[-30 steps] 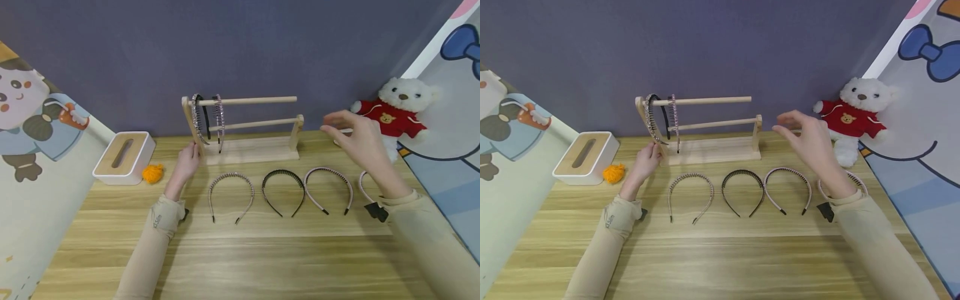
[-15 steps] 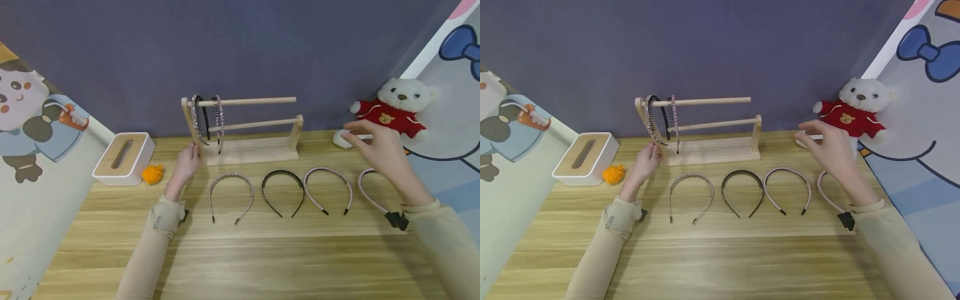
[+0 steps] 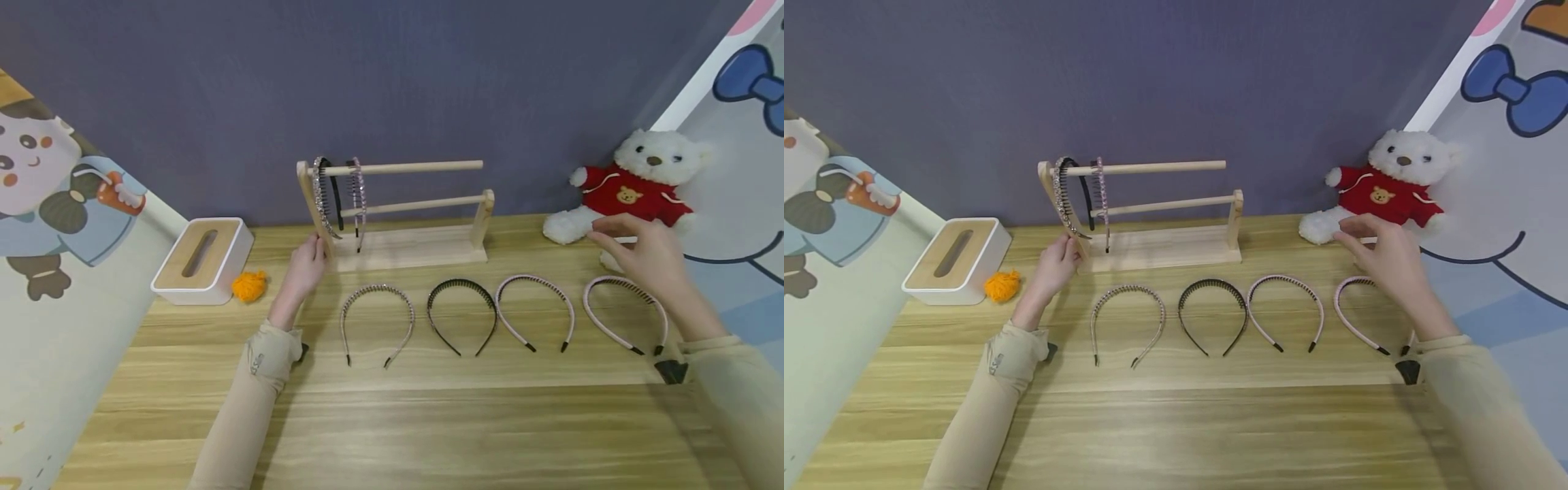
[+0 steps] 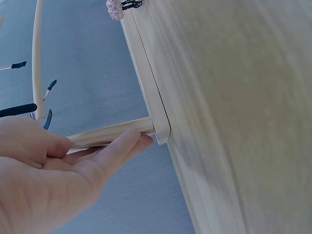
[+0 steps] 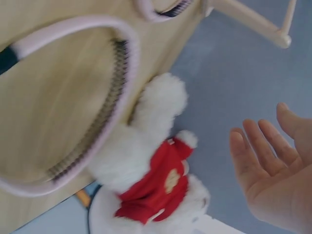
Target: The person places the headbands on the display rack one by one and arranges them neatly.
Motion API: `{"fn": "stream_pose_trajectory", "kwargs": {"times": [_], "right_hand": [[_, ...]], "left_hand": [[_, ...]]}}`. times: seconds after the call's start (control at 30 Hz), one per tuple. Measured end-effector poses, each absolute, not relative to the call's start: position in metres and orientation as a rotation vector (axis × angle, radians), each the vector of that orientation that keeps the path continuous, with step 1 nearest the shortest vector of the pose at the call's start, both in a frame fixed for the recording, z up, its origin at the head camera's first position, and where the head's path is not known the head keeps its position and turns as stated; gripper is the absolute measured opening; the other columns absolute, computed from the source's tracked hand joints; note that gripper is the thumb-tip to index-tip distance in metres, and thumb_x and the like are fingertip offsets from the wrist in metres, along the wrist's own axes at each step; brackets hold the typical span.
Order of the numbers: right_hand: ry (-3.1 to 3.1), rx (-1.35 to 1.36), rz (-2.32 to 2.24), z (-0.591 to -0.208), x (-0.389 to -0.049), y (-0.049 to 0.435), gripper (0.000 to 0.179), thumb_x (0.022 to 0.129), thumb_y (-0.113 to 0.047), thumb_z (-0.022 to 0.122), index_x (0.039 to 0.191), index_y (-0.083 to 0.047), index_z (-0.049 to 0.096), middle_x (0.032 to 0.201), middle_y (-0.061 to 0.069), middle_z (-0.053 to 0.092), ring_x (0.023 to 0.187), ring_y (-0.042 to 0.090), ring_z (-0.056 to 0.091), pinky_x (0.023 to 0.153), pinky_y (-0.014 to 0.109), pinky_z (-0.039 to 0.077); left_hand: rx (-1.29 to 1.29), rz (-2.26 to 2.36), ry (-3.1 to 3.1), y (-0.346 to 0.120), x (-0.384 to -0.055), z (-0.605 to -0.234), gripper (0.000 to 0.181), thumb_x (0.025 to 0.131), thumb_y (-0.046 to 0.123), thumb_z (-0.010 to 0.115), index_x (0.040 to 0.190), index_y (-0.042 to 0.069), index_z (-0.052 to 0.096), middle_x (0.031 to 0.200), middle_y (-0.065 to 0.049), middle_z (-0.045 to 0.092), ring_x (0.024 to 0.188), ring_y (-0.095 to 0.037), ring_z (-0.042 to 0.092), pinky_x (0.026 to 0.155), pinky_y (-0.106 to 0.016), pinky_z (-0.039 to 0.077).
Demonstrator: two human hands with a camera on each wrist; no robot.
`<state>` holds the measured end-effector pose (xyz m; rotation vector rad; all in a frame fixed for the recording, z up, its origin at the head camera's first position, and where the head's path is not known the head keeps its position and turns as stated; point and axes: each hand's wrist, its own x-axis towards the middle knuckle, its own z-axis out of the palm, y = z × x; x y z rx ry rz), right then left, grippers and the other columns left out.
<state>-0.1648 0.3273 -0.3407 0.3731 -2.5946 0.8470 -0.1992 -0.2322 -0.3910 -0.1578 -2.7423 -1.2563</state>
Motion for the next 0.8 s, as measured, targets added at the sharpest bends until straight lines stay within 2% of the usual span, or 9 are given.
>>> {"fn": "stream_pose_trajectory", "kwargs": {"times": [0.03,0.1,0.2,0.27,0.4,0.47,0.57,0.63,0.8], "right_hand": [[-2.601,0.374,0.840,-0.344,-0.166,0.332,0.025,0.095,0.000,0.080,0.117,0.009,0.073,0.109,0.031,0.073,0.085,-0.028,0.044,0.073,-0.003,0.038],[-2.609,0.386,0.795,-0.350,-0.167,0.340,0.026,0.092,0.003,0.082,0.116,0.010,0.074,0.107,0.031,0.073,0.082,-0.011,0.062,0.071,-0.002,0.037],[-2.650,0.370,0.735,-0.358,-0.167,0.352,0.027,0.091,0.002,0.083,0.115,0.011,0.073,0.108,0.033,0.073,0.086,0.030,0.076,0.068,0.001,0.035],[-2.694,0.350,0.711,-0.364,-0.166,0.358,0.027,0.092,0.001,0.083,0.115,0.012,0.072,0.108,0.034,0.072,0.092,0.055,0.070,0.067,0.002,0.033],[-2.812,0.296,0.722,-0.371,-0.163,0.372,0.029,0.098,-0.008,0.080,0.118,0.012,0.070,0.110,0.036,0.070,0.095,0.059,0.068,0.063,0.005,0.035],[-2.862,0.269,0.705,-0.373,-0.162,0.377,0.030,0.099,-0.011,0.079,0.118,0.011,0.070,0.110,0.036,0.070,0.095,0.059,0.068,0.062,0.014,0.045],[-2.920,0.233,0.666,-0.377,-0.160,0.384,0.029,0.099,-0.012,0.078,0.116,0.011,0.071,0.110,0.036,0.070,0.095,0.057,0.069,0.063,0.036,0.056],[-2.946,0.231,0.637,-0.379,-0.159,0.388,0.027,0.099,-0.011,0.078,0.114,0.011,0.071,0.108,0.036,0.070,0.093,0.057,0.069,0.064,0.050,0.058],[-2.964,0.271,0.602,-0.388,-0.159,0.401,0.026,0.097,-0.005,0.078,0.111,0.015,0.071,0.102,0.036,0.071,0.086,0.056,0.069,0.065,0.058,0.057]], "left_hand": [[-0.158,-1.257,-2.740,-0.232,-0.199,-0.391,0.039,0.118,0.021,0.030,0.122,-0.006,0.057,0.086,-0.013,0.057,0.071,-0.026,0.051,0.063,-0.039,0.046],[-0.158,-1.247,-2.740,-0.232,-0.199,-0.391,0.039,0.118,0.021,0.030,0.123,-0.006,0.058,0.087,-0.014,0.058,0.072,-0.027,0.053,0.064,-0.041,0.047],[-0.124,-1.181,-2.778,-0.226,-0.194,-0.381,0.036,0.118,0.016,0.031,0.124,-0.010,0.057,0.089,-0.017,0.059,0.074,-0.030,0.054,0.066,-0.043,0.048],[-0.116,-1.161,-2.791,-0.226,-0.194,-0.381,0.037,0.118,0.015,0.030,0.126,-0.010,0.057,0.089,-0.017,0.059,0.074,-0.029,0.054,0.066,-0.042,0.047],[-0.100,-1.144,-2.808,-0.226,-0.193,-0.380,0.039,0.118,0.015,0.030,0.129,-0.011,0.057,0.090,-0.016,0.059,0.074,-0.027,0.052,0.066,-0.039,0.046],[-0.097,-1.149,-2.806,-0.227,-0.192,-0.380,0.039,0.118,0.015,0.030,0.130,-0.011,0.057,0.090,-0.016,0.059,0.074,-0.027,0.052,0.065,-0.038,0.046],[-0.097,-1.154,-2.804,-0.228,-0.192,-0.379,0.039,0.118,0.015,0.030,0.131,-0.011,0.056,0.089,-0.017,0.059,0.072,-0.027,0.052,0.064,-0.039,0.045],[-0.095,-1.155,-2.804,-0.228,-0.191,-0.379,0.039,0.118,0.015,0.030,0.132,-0.012,0.056,0.090,-0.017,0.059,0.072,-0.027,0.051,0.064,-0.038,0.045],[-0.091,-1.169,-2.805,-0.229,-0.191,-0.379,0.040,0.118,0.016,0.030,0.133,-0.011,0.056,0.090,-0.017,0.059,0.071,-0.025,0.050,0.063,-0.038,0.044]]}}
